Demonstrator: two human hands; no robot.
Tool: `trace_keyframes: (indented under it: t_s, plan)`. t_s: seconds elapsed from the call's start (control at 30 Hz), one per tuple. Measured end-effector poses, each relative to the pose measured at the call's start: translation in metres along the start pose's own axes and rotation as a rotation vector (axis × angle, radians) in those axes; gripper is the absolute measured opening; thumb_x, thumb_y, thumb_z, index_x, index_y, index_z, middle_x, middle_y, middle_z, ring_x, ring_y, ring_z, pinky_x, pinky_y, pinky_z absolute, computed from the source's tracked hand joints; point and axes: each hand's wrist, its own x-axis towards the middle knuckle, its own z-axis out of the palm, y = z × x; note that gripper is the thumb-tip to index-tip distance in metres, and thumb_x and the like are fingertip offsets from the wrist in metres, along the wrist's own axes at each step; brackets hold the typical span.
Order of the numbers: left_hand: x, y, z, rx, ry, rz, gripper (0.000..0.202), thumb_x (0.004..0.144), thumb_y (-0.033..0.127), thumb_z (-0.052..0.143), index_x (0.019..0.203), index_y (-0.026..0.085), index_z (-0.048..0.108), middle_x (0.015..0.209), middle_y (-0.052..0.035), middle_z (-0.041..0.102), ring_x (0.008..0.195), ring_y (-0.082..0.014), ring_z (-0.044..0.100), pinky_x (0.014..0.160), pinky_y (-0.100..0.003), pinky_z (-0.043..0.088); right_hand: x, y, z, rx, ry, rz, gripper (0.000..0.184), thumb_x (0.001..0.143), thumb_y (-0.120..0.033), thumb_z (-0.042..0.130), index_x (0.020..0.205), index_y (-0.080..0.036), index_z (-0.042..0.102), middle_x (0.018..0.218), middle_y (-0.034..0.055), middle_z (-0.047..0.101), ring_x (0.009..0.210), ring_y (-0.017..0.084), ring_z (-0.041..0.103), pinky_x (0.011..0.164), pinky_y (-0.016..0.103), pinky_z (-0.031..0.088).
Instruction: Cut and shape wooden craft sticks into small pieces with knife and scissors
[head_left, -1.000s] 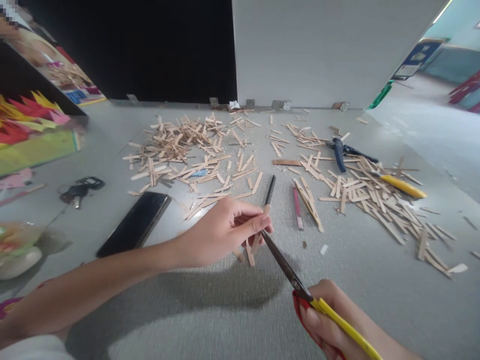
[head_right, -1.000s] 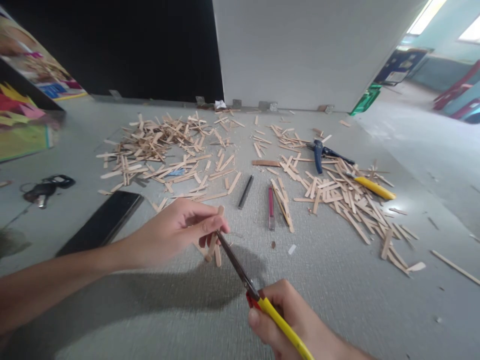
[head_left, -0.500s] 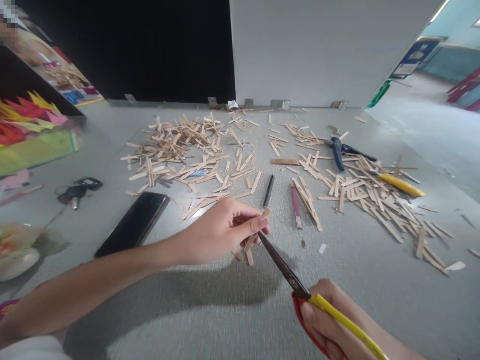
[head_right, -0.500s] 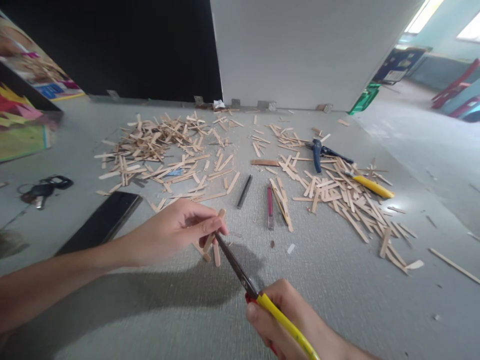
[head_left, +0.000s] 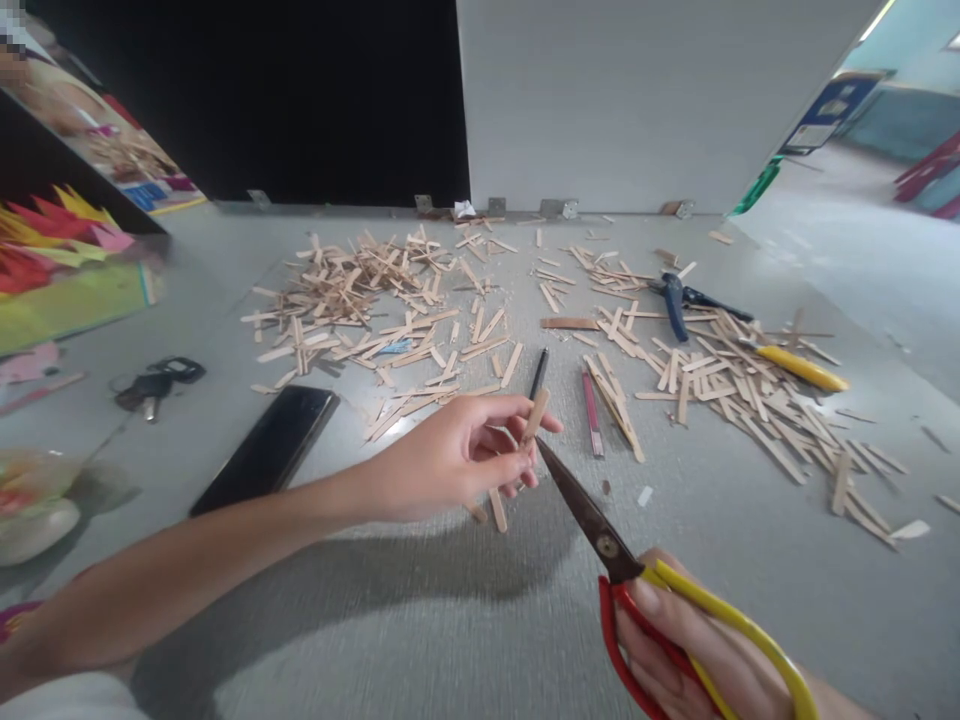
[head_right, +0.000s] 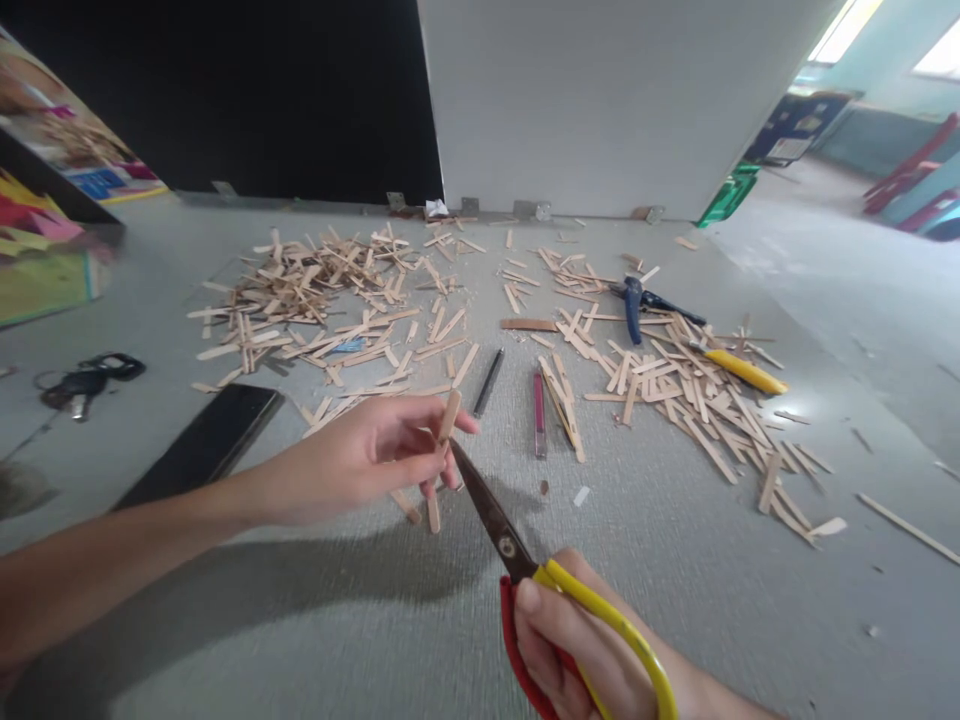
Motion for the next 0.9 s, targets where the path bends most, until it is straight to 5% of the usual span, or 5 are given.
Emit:
trace_keyframes:
  t_s: [0.17, 0.4, 0.53, 0.77, 0.9]
  plan:
    - [0.003, -0.004, 0.001, 0.030, 0.027, -0.030, 0.021, 0.103, 0.032, 0.062, 0.118, 0.018, 0.066, 0.087, -0.0015, 0.065, 0.072, -0.0157, 0.068, 0.055, -0.022, 0.056, 0.010, 0.004, -0.002, 0.112, 0.133, 0.049, 0.082, 0.079, -0.101, 0.062, 0.052, -0.027, 0.039, 0.034, -0.0111, 0.031, 0.025, 0.005, 0.026, 0.027, 0.017, 0.023]
    - [0.010, -0.017, -0.002, 0.119, 0.173, 0.004, 0.033, 0.112, 0.043, 0.042, 0.096, 0.021, 0.060, 0.062, 0.0085, 0.031, 0.050, -0.0111, 0.027, 0.046, -0.023, 0.026, 0.028, 0.004, -0.012, -0.039, 0.329, -0.051, 0.075, 0.083, -0.096, 0.061, 0.060, -0.025, 0.050, 0.033, -0.0087, 0.039, 0.028, 0.007, 0.034, 0.033, 0.020, 0.035]
    - [0.024, -0.042, 0.004, 0.155, 0.287, 0.096, 0.037, 0.113, 0.046, 0.040, 0.092, 0.021, 0.057, 0.063, 0.0076, 0.032, 0.053, -0.0120, 0.029, 0.050, -0.024, 0.027, 0.032, -0.010, -0.018, -0.165, 0.421, -0.131, 0.072, 0.084, -0.090, 0.066, 0.055, -0.025, 0.050, 0.035, -0.0054, 0.043, 0.032, 0.010, 0.040, 0.037, 0.023, 0.037]
    - [0.052, -0.074, -0.006, 0.196, 0.501, 0.090, 0.028, 0.113, 0.034, 0.035, 0.094, 0.022, 0.053, 0.066, 0.0076, 0.033, 0.054, -0.0143, 0.036, 0.054, -0.025, 0.032, 0.034, -0.052, -0.071, -0.737, 1.023, -0.321, 0.049, 0.080, -0.072, 0.076, 0.073, -0.025, 0.065, 0.058, 0.0022, 0.062, 0.050, 0.018, 0.055, 0.049, 0.030, 0.039]
    - [0.058, -0.080, -0.010, 0.227, 0.530, 0.120, 0.029, 0.113, 0.030, 0.036, 0.091, 0.023, 0.054, 0.063, 0.0074, 0.035, 0.052, -0.0154, 0.039, 0.057, -0.027, 0.035, 0.027, -0.066, -0.115, -1.182, 1.268, -0.172, 0.036, 0.084, -0.042, 0.066, 0.055, -0.030, 0.049, 0.048, 0.0006, 0.049, 0.049, 0.021, 0.049, 0.052, 0.033, 0.029]
